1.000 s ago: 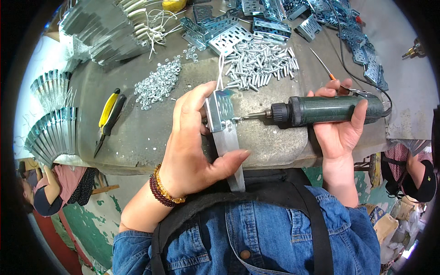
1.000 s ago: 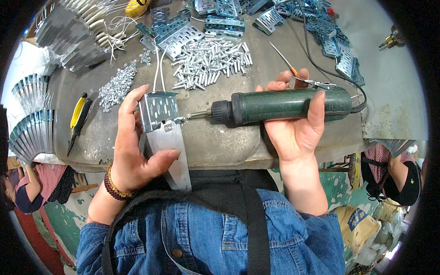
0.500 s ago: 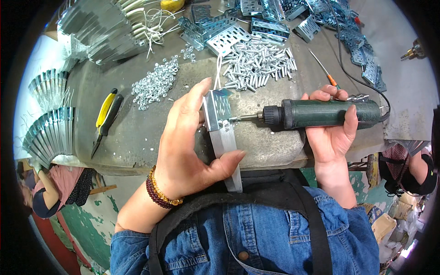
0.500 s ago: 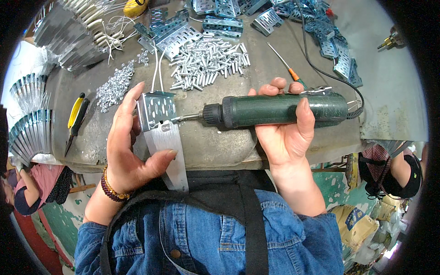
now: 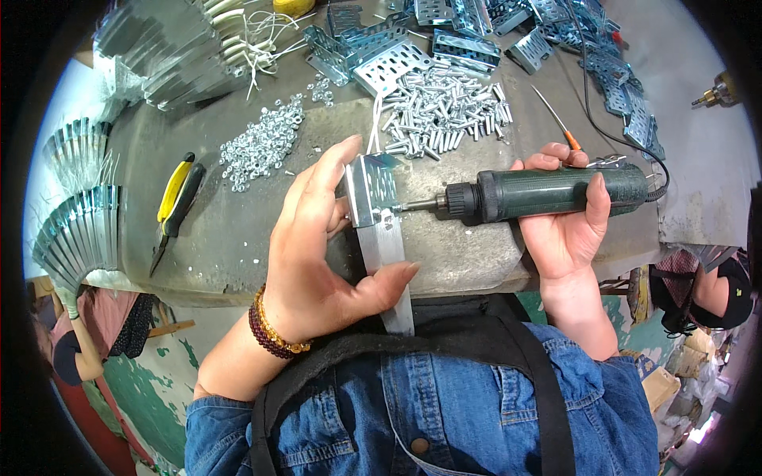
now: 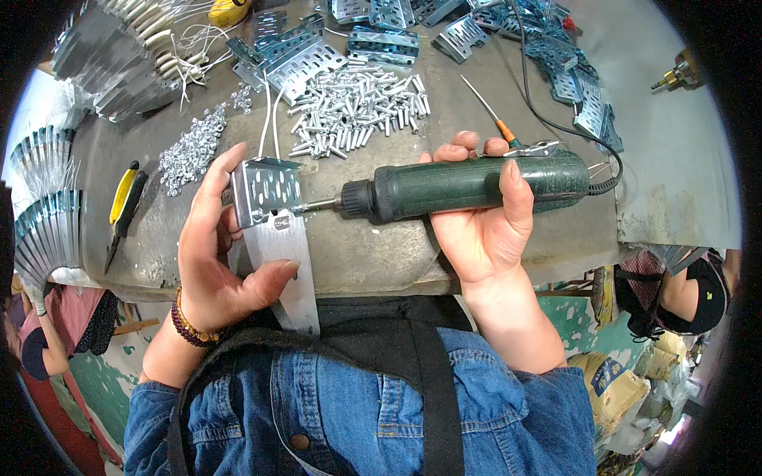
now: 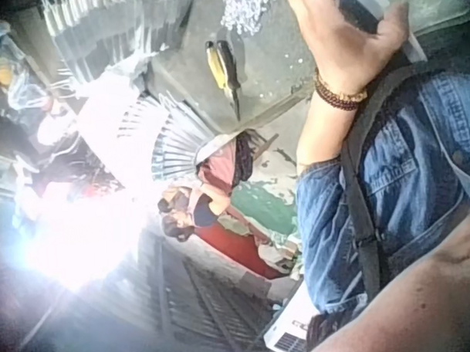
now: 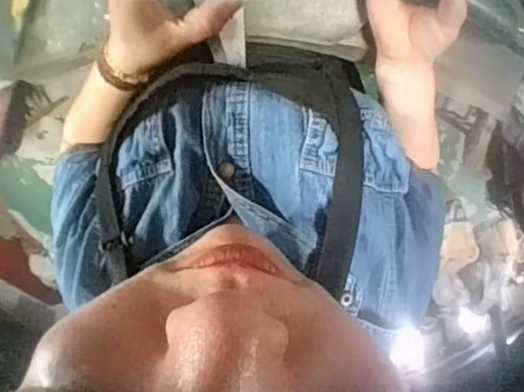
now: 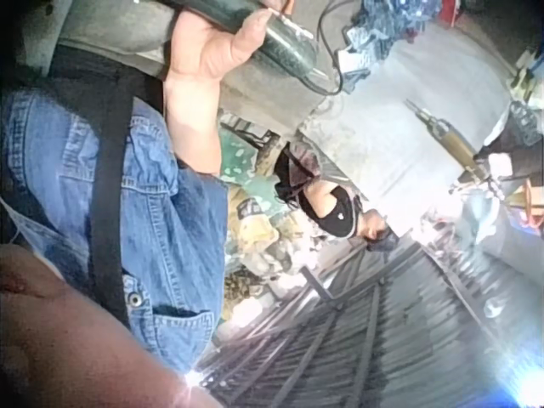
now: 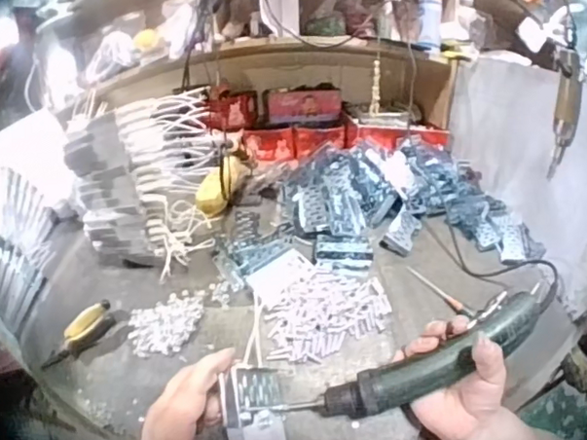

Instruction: Assembling small metal components using screws and a power tool.

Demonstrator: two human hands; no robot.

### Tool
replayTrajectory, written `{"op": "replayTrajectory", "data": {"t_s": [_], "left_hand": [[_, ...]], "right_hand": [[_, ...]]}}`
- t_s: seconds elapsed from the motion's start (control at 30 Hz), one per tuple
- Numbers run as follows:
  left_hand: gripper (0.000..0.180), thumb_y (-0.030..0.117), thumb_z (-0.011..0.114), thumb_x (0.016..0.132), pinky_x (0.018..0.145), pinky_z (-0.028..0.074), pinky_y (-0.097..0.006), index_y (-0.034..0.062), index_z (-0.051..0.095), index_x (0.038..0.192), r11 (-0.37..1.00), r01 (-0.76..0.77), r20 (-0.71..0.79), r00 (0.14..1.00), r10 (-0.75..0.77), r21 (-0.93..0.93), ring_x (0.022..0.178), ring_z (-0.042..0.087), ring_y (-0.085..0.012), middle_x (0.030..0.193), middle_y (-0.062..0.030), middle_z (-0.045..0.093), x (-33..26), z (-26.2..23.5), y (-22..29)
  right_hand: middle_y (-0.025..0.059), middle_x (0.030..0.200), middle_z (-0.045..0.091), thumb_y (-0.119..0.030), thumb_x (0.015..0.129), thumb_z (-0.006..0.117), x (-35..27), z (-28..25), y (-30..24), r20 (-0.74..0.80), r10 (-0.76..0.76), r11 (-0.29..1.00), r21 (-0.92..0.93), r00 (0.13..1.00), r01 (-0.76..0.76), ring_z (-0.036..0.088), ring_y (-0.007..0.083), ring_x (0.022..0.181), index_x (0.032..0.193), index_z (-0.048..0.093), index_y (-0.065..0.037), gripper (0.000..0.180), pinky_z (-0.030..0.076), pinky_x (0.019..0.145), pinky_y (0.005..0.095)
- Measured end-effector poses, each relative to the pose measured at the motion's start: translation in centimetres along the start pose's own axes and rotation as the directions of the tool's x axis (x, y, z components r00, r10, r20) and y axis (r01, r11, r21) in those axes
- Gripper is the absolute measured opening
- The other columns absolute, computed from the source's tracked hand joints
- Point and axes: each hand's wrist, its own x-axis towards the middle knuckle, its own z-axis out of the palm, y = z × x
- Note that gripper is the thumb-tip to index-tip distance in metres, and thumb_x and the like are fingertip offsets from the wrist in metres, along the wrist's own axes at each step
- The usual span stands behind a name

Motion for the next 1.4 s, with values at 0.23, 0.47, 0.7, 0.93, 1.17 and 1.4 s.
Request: {"op": "replayTrajectory", "data": {"t_s": [0.23,0.47,0.7,0.93,1.17,1.4], "left_hand": [[0.092,0.017,0.083,0.064,0.092,0.049,-0.034,-0.0050,0.032,0.138,1.000,-0.015,-0.003,1.000,0.015,0.017,0.115,0.052,-0.0260,0.129,-0.0202,0.041,-0.1,-0.3,0.0],[0.064,0.022,0.078,0.073,0.076,0.051,-0.032,0.0018,0.049,0.127,0.975,0.041,-0.186,0.983,0.000,0.220,0.097,0.060,-0.0233,0.111,-0.0165,0.057,0.2,-3.3,-0.8],[0.010,0.008,0.068,0.075,0.070,0.045,-0.035,0.0059,0.065,0.085,0.509,-0.183,0.073,0.971,0.228,0.841,0.078,0.058,-0.0263,0.085,-0.0073,0.060,1.9,-8.7,-2.9],[0.009,0.007,0.064,0.075,0.072,0.044,-0.037,0.0048,0.060,0.082,0.532,-0.179,0.070,0.973,0.218,0.828,0.081,0.056,-0.0285,0.082,-0.0088,0.057,1.7,-6.9,-2.7],[0.016,0.002,0.061,0.065,0.072,0.043,-0.040,0.0048,0.053,0.079,0.788,-0.052,-0.166,0.967,0.194,0.614,0.081,0.054,-0.0301,0.082,-0.0099,0.053,-0.8,-0.3,-2.6],[0.016,0.002,0.059,0.064,0.069,0.042,-0.039,0.0057,0.054,0.079,0.796,-0.007,-0.240,0.952,0.192,0.605,0.080,0.054,-0.0282,0.082,-0.0084,0.052,-0.9,0.1,-2.5]], "right_hand": [[0.0039,0.109,0.052,-0.021,0.080,0.073,0.2,0.2,0.3,-0.007,0.016,1.000,0.018,1.000,-0.016,0.052,0.0184,0.103,0.108,0.057,-0.015,0.033,0.031,0.108,0.0469],[0.0071,0.110,0.052,-0.022,0.080,0.071,0.0,0.2,0.2,-0.046,-0.021,1.000,-0.024,0.999,0.020,0.052,0.0197,0.103,0.119,0.055,-0.014,0.042,0.029,0.109,0.0467],[0.0062,0.110,0.052,-0.021,0.077,0.074,0.1,0.5,0.3,-0.095,-0.008,1.000,-0.021,0.995,0.006,0.051,0.0197,0.103,0.117,0.056,-0.013,0.044,0.025,0.111,0.0464],[0.0052,0.110,0.052,-0.022,0.078,0.074,0.4,0.5,0.1,-0.080,0.003,0.998,-0.060,0.997,-0.008,0.051,0.0197,0.103,0.117,0.055,-0.011,0.045,0.025,0.111,0.0462],[0.0044,0.109,0.053,-0.022,0.077,0.074,0.4,0.3,0.4,-0.029,-0.001,0.997,-0.084,1.000,-0.002,0.052,0.0187,0.100,0.115,0.054,-0.009,0.044,0.024,0.110,0.0447],[0.0048,0.110,0.053,-0.019,0.077,0.074,0.4,0.8,0.4,-0.035,0.006,0.998,-0.069,0.999,-0.008,0.051,0.0189,0.100,0.115,0.054,-0.008,0.044,0.024,0.110,0.0444]]}}
